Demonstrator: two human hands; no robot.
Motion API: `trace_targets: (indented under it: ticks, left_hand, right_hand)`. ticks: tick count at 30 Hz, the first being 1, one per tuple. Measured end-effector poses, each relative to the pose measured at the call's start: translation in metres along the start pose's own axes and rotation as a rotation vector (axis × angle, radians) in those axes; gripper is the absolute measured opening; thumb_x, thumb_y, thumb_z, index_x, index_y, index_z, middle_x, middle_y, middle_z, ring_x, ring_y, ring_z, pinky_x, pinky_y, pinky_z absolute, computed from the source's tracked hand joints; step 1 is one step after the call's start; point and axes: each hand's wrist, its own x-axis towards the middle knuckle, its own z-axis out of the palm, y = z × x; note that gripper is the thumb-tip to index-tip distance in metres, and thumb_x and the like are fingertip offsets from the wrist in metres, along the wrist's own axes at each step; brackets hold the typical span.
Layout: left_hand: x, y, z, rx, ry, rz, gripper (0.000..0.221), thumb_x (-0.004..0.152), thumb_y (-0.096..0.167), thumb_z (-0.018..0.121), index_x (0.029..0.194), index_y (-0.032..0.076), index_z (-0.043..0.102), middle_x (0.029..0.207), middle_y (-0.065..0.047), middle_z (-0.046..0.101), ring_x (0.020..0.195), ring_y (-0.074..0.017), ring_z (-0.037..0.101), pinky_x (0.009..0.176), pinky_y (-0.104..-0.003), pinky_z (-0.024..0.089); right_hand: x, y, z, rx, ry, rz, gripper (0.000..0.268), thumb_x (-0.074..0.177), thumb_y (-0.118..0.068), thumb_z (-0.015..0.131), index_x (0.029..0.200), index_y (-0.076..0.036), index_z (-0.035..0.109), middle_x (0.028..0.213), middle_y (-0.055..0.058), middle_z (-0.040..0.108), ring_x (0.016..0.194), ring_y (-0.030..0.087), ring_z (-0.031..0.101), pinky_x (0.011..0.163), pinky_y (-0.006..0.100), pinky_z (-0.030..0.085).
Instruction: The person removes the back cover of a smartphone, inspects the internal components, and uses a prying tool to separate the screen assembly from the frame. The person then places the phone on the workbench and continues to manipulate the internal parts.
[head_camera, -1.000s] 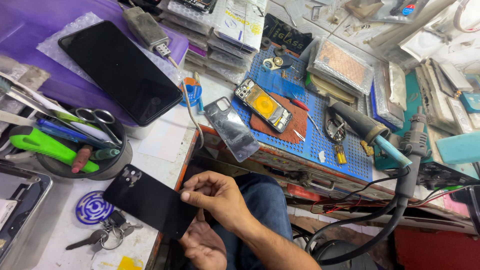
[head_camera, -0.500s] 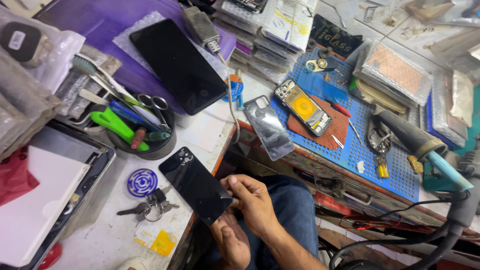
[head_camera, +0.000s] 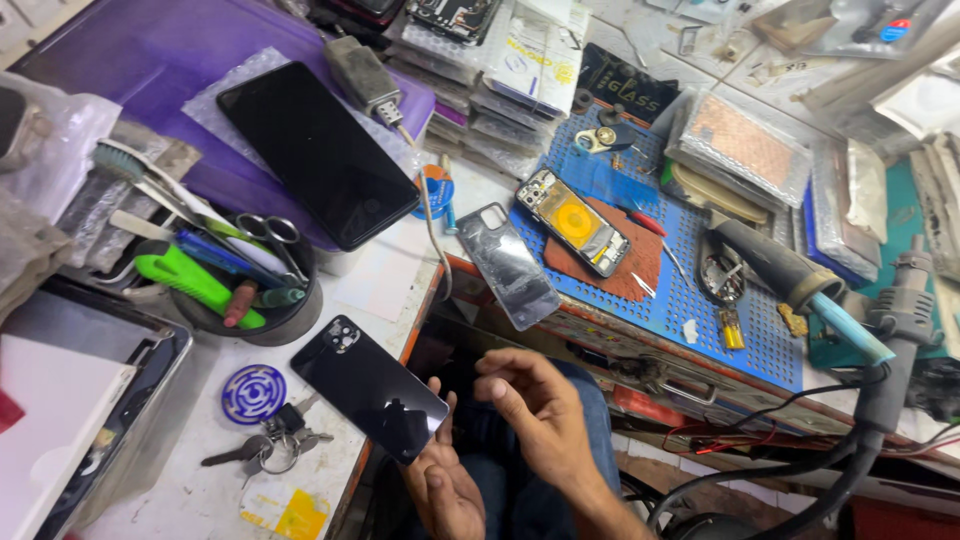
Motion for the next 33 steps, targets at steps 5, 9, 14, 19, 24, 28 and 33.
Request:
trace_targets:
  ticks: [5, 9, 14, 19, 24, 28, 33]
  left_hand:
    - [0.003, 0.005, -0.003, 0.039, -0.020, -0.050, 0.073, 0.107, 0.049, 0.049, 0.155, -0.003, 0.031, 0.165, -0.028, 0.030, 0.151, -0.0453, 0.038, 0.121, -0.063, 0.038]
    - [0.007, 0.008, -0.002, 0.056, -0.019, -0.118, 0.085, 0.103, 0.056, 0.052, 0.157, -0.002, 0.025, 0.166, -0.029, 0.027, 0.150, -0.0461, 0.037, 0.120, -0.064, 0.037]
    - [0.004, -0.003, 0.002, 0.108, -0.057, -0.120, 0.094, 0.100, 0.061, 0.052, 0.161, -0.001, 0.016, 0.165, -0.030, 0.026, 0.145, -0.0474, 0.041, 0.117, -0.062, 0.039]
    - [-0.005, -0.014, 0.002, 0.164, -0.142, -0.128, 0.092, 0.101, 0.058, 0.051, 0.161, -0.001, 0.014, 0.161, -0.032, 0.030, 0.141, -0.0466, 0.047, 0.115, -0.060, 0.042]
    - [-0.009, -0.020, 0.000, 0.191, -0.200, -0.135, 0.086, 0.103, 0.053, 0.048, 0.161, -0.004, 0.018, 0.159, -0.032, 0.035, 0.140, -0.0443, 0.049, 0.114, -0.058, 0.045]
    - [-0.012, -0.022, 0.002, 0.183, -0.245, -0.155, 0.083, 0.104, 0.049, 0.048, 0.160, -0.005, 0.020, 0.156, -0.032, 0.039, 0.139, -0.0434, 0.050, 0.114, -0.058, 0.045]
    - [-0.014, -0.008, 0.014, 0.163, -0.397, -0.228, 0.074, 0.106, 0.040, 0.050, 0.158, -0.006, 0.024, 0.154, -0.032, 0.045, 0.141, -0.0431, 0.052, 0.118, -0.056, 0.044]
  right_hand:
    - [0.047, -0.057, -0.065, -0.840, 0.270, -0.419, 0.062, 0.085, -0.023, 0.085, 0.134, 0.001, 0.057, 0.127, 0.014, 0.068, 0.117, 0.025, 0.068, 0.103, 0.036, 0.054]
    - [0.087, -0.081, -0.096, -1.182, 0.294, -0.455, 0.094, 0.072, -0.029, 0.094, 0.145, 0.004, 0.045, 0.138, 0.026, 0.060, 0.130, 0.040, 0.056, 0.108, 0.046, 0.044]
    - [0.117, -0.079, -0.115, -1.045, 0.115, -0.280, 0.118, 0.069, -0.029, 0.093, 0.157, 0.005, 0.022, 0.142, 0.023, 0.060, 0.134, 0.037, 0.055, 0.113, 0.045, 0.041]
    - [0.125, -0.074, -0.123, -1.014, 0.128, -0.213, 0.122, 0.064, -0.029, 0.094, 0.157, 0.003, 0.023, 0.137, 0.018, 0.066, 0.121, 0.033, 0.063, 0.107, 0.043, 0.047]
    - [0.130, -0.066, -0.128, -0.988, 0.154, -0.221, 0.117, 0.063, -0.024, 0.093, 0.157, 0.001, 0.028, 0.128, 0.016, 0.071, 0.115, 0.029, 0.068, 0.105, 0.040, 0.051]
    - [0.127, -0.056, -0.124, -1.068, 0.265, -0.384, 0.113, 0.060, -0.021, 0.094, 0.153, 0.001, 0.033, 0.122, 0.016, 0.069, 0.111, 0.031, 0.066, 0.100, 0.041, 0.053]
    - [0.094, -0.050, -0.117, -1.064, 0.381, -0.531, 0.110, 0.061, -0.019, 0.094, 0.151, 0.001, 0.034, 0.125, 0.017, 0.065, 0.109, 0.030, 0.065, 0.097, 0.041, 0.053]
